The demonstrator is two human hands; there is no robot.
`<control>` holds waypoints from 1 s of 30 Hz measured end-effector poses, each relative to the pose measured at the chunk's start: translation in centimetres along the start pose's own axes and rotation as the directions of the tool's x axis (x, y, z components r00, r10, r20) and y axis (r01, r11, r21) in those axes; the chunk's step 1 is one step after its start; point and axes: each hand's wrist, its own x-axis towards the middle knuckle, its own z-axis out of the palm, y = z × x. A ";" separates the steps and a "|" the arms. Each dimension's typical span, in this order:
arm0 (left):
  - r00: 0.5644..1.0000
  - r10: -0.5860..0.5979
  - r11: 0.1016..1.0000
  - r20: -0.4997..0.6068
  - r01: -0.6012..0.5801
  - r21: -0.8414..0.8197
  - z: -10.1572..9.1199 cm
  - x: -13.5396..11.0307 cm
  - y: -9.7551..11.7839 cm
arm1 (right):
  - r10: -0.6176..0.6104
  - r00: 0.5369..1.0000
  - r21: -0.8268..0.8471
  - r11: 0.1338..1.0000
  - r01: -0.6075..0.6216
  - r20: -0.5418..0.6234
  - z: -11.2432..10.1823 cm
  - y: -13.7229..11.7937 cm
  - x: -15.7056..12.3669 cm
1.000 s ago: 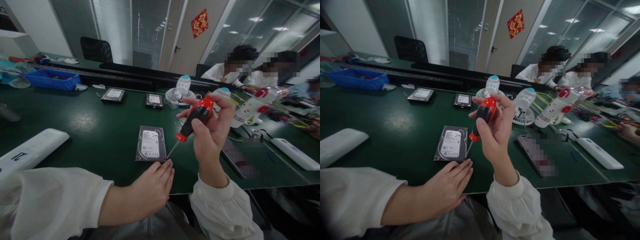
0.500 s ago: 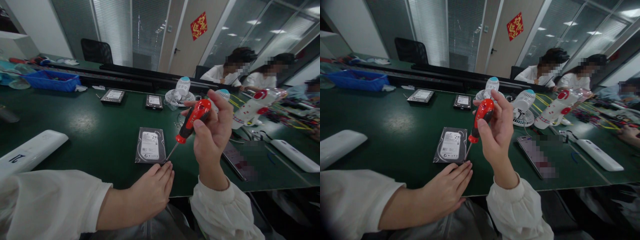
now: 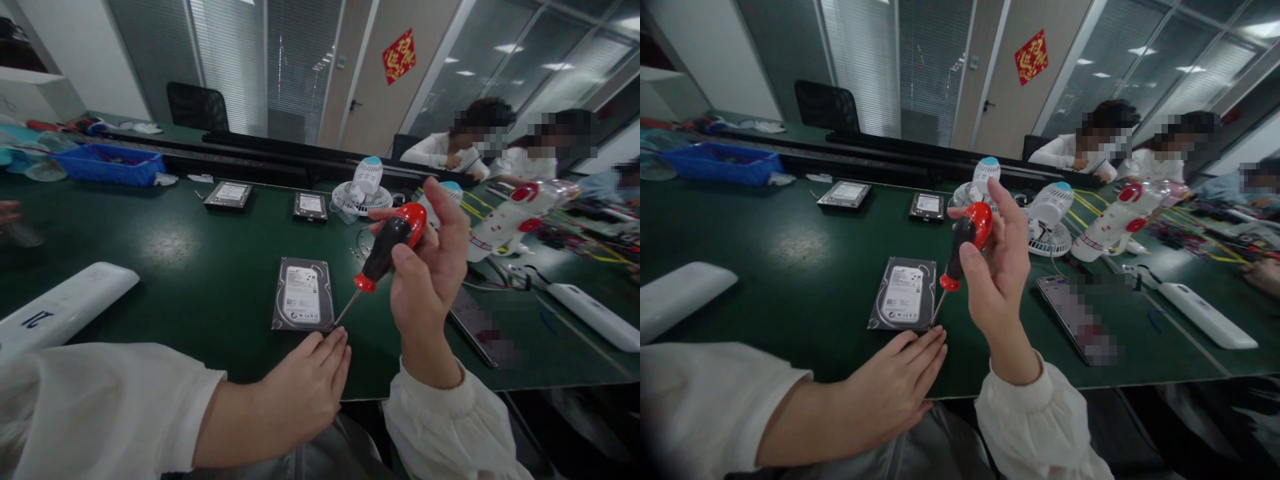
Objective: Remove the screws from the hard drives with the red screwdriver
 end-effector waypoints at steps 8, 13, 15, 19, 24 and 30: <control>1.000 0.009 1.000 -0.007 -0.009 -0.001 -0.3 0.1 -0.2 | -0.107 0.991 -0.232 0.969 0.085 -0.086 -0.1 -0.5 0.2; 1.000 0.012 1.000 0.009 -0.012 -0.001 -0.5 0.1 -0.2 | 0.005 0.999 -0.084 0.996 -0.009 -0.046 -0.1 -0.3 0.0; 1.000 0.005 1.000 0.015 -0.005 0.006 -0.5 0.2 -0.1 | 0.030 0.999 0.006 1.000 -0.030 -0.027 0.0 -0.2 0.0; 1.000 0.005 1.000 0.013 -0.005 -0.003 -0.5 0.2 -0.1 | 0.020 1.000 0.041 0.999 -0.019 -0.023 0.2 -0.3 0.1; 1.000 -0.018 1.000 -0.012 0.018 -0.008 -0.3 0.1 0.0 | -0.034 0.995 -0.101 0.995 0.024 -0.097 0.2 -0.4 0.2; 0.999 -0.020 1.000 -0.033 0.020 0.004 -0.2 0.2 0.1 | 0.031 0.997 0.016 0.999 -0.030 -0.077 -0.1 0.0 -0.1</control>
